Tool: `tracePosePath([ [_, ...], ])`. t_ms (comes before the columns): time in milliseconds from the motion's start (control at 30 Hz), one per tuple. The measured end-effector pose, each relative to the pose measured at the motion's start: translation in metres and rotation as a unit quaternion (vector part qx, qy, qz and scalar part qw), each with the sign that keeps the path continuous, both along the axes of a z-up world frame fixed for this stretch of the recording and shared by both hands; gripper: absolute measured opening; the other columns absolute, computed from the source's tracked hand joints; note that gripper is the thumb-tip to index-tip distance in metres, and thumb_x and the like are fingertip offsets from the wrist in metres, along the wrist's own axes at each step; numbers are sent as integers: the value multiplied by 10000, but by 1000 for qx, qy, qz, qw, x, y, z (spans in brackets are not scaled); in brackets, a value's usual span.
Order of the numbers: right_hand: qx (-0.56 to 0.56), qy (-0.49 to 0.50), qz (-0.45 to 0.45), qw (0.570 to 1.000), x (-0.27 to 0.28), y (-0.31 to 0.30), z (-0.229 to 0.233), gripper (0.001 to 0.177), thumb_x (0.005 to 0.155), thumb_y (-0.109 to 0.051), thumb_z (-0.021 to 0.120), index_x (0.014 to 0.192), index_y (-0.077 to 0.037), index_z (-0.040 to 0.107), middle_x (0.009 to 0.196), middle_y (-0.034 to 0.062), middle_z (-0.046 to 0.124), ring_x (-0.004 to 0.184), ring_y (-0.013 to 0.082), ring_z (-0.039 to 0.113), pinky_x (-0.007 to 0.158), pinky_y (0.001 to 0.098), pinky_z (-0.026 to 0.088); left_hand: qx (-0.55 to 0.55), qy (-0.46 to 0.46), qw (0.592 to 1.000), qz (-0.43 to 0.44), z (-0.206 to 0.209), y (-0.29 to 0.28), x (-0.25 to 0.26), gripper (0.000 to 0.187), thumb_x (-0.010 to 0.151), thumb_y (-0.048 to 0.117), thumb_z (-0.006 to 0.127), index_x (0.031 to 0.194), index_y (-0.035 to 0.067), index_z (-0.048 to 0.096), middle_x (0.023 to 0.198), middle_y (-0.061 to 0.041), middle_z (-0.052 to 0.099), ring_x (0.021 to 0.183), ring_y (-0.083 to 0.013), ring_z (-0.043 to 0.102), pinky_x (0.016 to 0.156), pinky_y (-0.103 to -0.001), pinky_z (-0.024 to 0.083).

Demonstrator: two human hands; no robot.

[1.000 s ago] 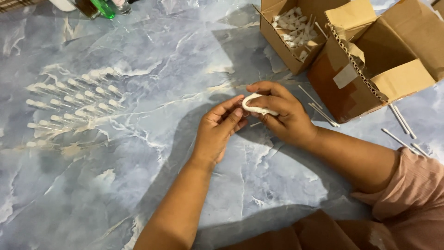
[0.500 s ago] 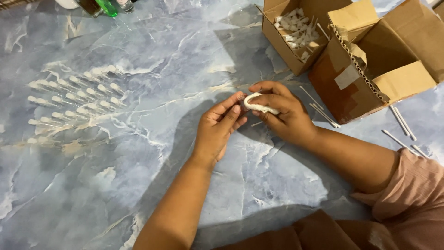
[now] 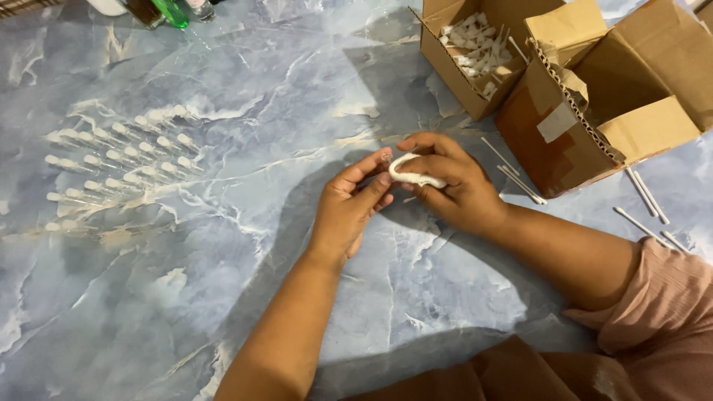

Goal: Wrapping and packing small perfume sample vials into a cardboard box after cleaning them with a cloth and cotton swabs.

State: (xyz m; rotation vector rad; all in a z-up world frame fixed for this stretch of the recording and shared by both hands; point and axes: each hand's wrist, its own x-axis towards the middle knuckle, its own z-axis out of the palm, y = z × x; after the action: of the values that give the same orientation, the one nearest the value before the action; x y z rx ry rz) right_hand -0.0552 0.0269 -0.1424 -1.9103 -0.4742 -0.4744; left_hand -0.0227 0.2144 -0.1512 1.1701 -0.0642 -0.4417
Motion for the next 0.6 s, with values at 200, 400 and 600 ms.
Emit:
tracePosePath([
  [200,-4,15,-15,1000,1,-7,0,149,947,-60,740,1096,-62,753,1316,209,611,1037,358,681,886,466,534,12,-30,999,-20,6,-3,-4,385,1026,81,602,1411,69,608,1343,-144,671,1112,-189,686,893,-298,630],
  [400,5,3,3,1000,3,-3,-6,174,910,-43,776,1083,-53,765,1322,217,614,1019,349,694,859,441,542,-20,-12,1000,-9,-5,-1,2,382,1028,73,591,1409,56,604,1288,-145,700,1091,-196,717,885,-299,642],
  [600,-43,-11,18,999,1,1,-14,181,887,-38,768,1063,-81,780,1295,233,608,988,442,683,795,493,555,-41,25,999,10,-1,2,4,390,983,90,669,1368,45,626,1210,-106,703,1019,-169,717,865,-294,644],
])
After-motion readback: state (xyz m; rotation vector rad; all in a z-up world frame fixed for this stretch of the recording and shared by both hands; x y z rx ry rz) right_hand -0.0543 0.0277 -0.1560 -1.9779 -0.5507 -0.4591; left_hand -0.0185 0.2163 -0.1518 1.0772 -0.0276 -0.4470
